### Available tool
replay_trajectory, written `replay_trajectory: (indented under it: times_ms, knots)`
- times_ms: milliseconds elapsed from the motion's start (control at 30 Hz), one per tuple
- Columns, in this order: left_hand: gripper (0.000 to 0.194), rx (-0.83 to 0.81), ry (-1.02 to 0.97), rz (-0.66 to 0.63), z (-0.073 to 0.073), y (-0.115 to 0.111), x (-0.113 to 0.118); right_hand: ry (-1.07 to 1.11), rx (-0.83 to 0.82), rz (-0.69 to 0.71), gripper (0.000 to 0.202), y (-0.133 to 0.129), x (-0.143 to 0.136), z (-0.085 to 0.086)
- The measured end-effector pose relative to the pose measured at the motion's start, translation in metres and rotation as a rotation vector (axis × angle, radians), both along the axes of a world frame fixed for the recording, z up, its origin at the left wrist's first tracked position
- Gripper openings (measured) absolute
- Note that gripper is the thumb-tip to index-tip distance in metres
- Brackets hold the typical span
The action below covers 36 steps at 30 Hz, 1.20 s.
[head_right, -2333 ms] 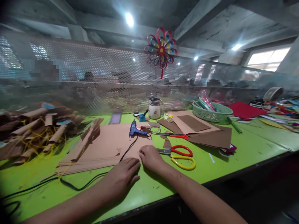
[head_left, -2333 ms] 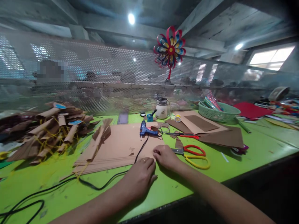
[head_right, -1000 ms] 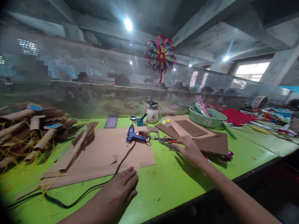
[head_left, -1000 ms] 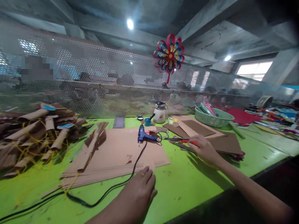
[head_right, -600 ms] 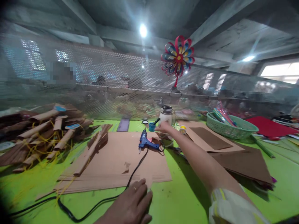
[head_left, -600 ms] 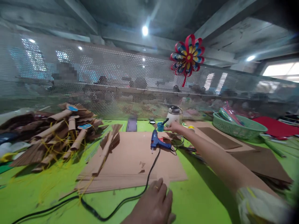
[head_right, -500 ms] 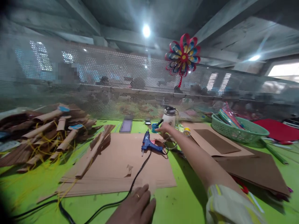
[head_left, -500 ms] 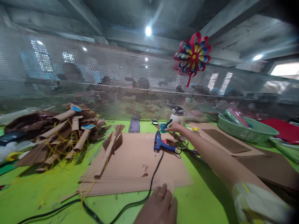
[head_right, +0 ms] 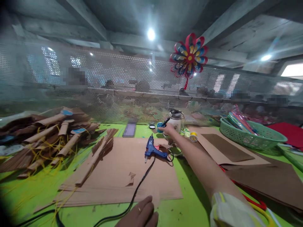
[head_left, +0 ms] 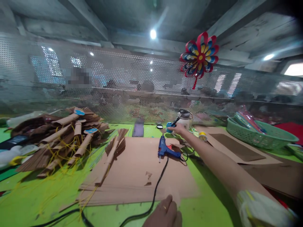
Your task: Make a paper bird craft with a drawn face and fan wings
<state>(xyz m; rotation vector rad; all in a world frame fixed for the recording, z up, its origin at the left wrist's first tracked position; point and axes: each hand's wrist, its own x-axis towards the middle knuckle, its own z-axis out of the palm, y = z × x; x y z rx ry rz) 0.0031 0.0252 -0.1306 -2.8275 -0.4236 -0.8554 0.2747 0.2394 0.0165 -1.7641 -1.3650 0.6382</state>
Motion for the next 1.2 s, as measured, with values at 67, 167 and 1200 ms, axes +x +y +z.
replay_trajectory:
  times_ms: [67, 167, 1200]
  knots:
    - [0.022, 0.016, 0.062, 0.017, 0.015, -0.002, -0.002, -0.017, 0.042, -0.004, 0.034, -0.016, 0.008, 0.018]
    - [0.039, 0.058, 0.057, -0.025, 0.036, -0.008, -0.005, -0.041, 0.116, 0.007, 0.027, -0.064, 0.023, 0.041]
    - [0.028, -0.253, 0.200, -0.113, 0.099, -0.043, -0.004, 0.266, 0.331, -0.098, 0.042, -0.255, 0.025, -0.031]
